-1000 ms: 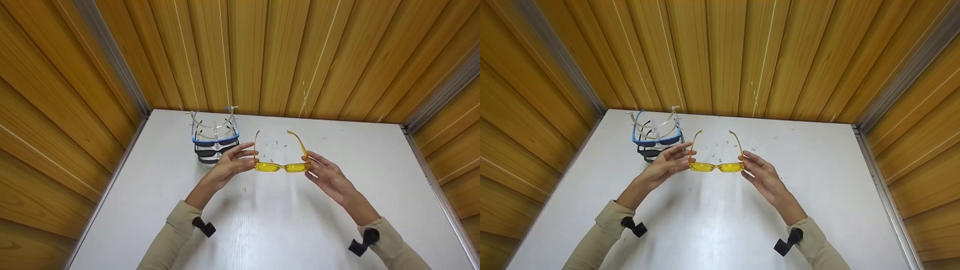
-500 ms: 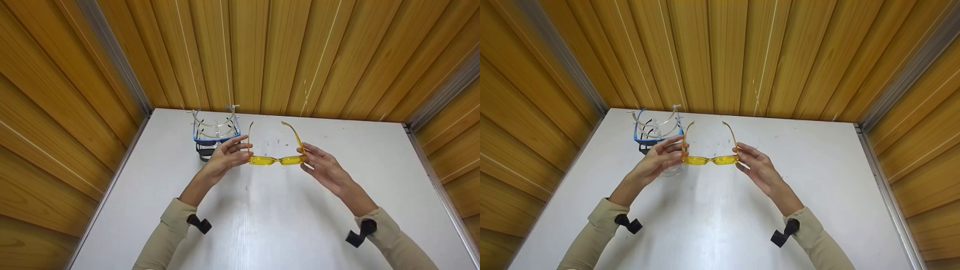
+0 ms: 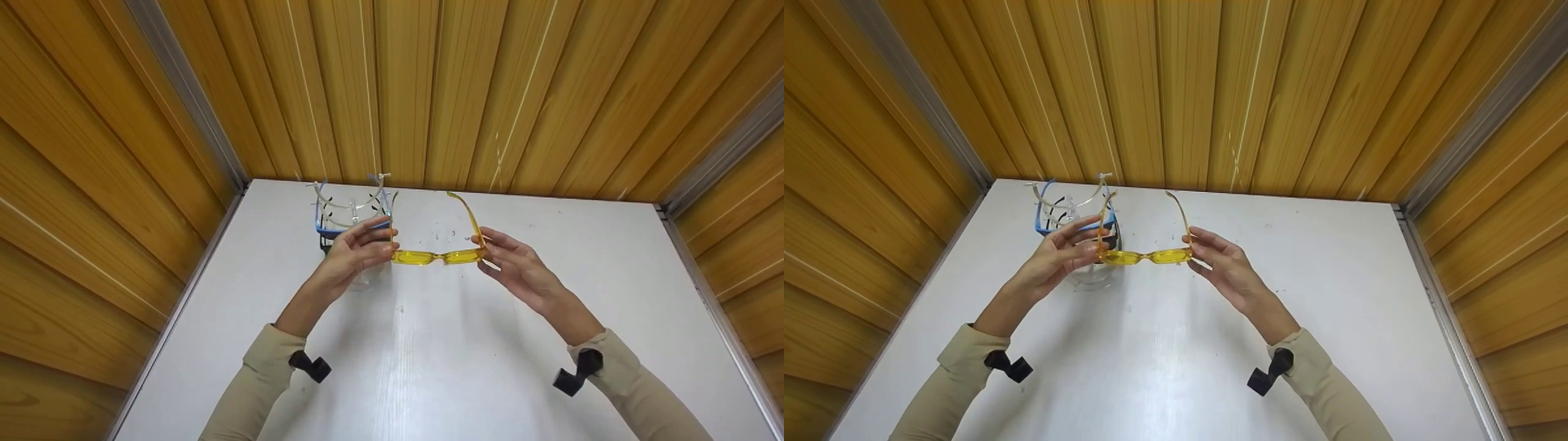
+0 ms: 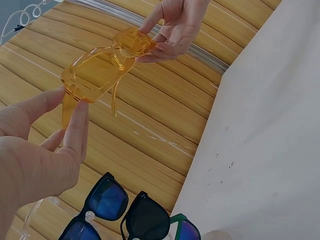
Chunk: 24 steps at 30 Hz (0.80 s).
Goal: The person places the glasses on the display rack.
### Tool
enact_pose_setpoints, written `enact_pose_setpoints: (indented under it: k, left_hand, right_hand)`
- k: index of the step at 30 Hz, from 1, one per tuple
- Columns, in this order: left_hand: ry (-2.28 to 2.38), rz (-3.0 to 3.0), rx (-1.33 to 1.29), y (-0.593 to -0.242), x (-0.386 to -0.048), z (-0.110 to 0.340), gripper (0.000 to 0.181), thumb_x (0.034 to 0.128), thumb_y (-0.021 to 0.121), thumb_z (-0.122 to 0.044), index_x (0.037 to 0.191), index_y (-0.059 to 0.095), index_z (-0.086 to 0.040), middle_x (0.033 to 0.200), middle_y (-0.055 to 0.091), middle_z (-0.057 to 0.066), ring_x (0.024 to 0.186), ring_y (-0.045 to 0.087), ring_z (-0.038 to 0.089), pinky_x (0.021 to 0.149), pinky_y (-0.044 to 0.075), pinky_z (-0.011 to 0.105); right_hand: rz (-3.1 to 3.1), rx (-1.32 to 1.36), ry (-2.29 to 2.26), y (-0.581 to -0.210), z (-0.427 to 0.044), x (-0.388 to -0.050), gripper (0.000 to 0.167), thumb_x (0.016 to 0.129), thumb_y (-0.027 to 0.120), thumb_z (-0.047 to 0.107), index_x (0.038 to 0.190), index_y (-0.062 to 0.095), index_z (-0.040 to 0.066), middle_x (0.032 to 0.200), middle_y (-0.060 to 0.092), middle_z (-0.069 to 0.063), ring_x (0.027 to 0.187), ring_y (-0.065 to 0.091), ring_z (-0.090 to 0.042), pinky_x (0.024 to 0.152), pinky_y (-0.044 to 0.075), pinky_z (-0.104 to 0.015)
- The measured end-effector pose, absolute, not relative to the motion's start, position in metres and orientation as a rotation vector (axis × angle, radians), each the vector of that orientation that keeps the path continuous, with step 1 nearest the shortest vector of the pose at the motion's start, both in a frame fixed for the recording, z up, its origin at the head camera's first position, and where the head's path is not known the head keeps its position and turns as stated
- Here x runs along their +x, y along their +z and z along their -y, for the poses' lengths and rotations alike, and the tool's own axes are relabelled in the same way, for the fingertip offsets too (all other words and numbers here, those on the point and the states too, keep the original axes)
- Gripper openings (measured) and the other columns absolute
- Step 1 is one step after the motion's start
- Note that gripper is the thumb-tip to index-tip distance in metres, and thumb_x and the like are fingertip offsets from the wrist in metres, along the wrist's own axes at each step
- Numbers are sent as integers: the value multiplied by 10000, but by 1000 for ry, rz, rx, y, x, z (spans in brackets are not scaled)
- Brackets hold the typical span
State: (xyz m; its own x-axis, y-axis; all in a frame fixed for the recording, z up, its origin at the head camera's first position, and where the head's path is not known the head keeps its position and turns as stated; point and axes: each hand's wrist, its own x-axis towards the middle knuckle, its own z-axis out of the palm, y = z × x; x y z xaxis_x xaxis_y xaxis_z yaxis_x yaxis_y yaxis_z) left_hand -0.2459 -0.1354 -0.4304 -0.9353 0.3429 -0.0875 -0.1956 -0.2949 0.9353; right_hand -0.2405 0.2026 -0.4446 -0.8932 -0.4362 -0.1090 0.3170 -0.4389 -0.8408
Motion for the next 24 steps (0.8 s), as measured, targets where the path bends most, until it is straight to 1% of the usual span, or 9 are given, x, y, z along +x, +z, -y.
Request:
enact_pose_setpoints:
  k: [7,9,11,13,14,18,20,24]
  left_hand:
    - [2257,-1715,197,-419,-249,149,631,919,714,-7,1501,492,-106,1411,571,194,1117,714,172,989,599,340]
    - [2274,-1737,180,-416,-247,158,629,921,708,5,1501,492,-104,1390,587,177,1119,716,178,984,600,335]
    - [2297,-1745,149,-414,-245,167,633,924,696,19,1508,481,-97,1345,618,132,1145,712,211,975,604,327]
    - [2302,-1760,114,-412,-242,174,642,926,700,11,1514,472,-105,1316,639,74,1154,709,214,969,605,315]
    - [2303,-1767,106,-411,-242,177,641,928,700,3,1516,469,-107,1312,640,64,1158,706,214,973,603,312]
    - [2304,-1797,97,-407,-243,183,629,932,701,-19,1512,474,-104,1338,638,71,1128,705,170,987,598,314]
    - [2308,-1810,107,-405,-244,186,607,938,687,-13,1506,481,-85,1347,636,86,1125,705,159,988,597,313]
    - [2308,-1825,118,-402,-243,192,588,952,671,-13,1507,478,-56,1342,644,74,1134,708,153,983,598,299]
  right_hand:
    - [-1348,-151,-2354,-434,-187,-247,337,1044,495,-7,1216,724,172,1165,734,29,1064,636,-131,960,549,-284]
    - [-1342,-164,-2341,-432,-177,-251,330,1042,508,0,1217,725,176,1174,730,25,1074,635,-134,974,545,-289]
    - [-1334,-178,-2323,-430,-168,-254,321,1043,515,6,1223,721,176,1187,725,19,1087,636,-136,990,542,-293]
    - [-1324,-183,-2309,-428,-160,-257,317,1040,519,3,1225,716,170,1194,722,10,1096,640,-139,1000,541,-299]
    - [-1321,-180,-2307,-427,-157,-258,315,1038,520,-1,1220,716,166,1189,723,6,1092,642,-141,998,543,-299]
    - [-1324,-196,-2307,-422,-150,-260,316,1029,521,-15,1217,717,146,1190,726,-7,1086,659,-141,1000,549,-301]
    - [-1328,-214,-2300,-419,-148,-261,315,1028,525,-13,1229,712,143,1207,720,-11,1111,659,-143,1020,544,-304]
    - [-1336,-230,-2289,-414,-143,-262,317,1027,530,-13,1243,704,141,1231,710,-15,1154,651,-151,1050,537,-310]
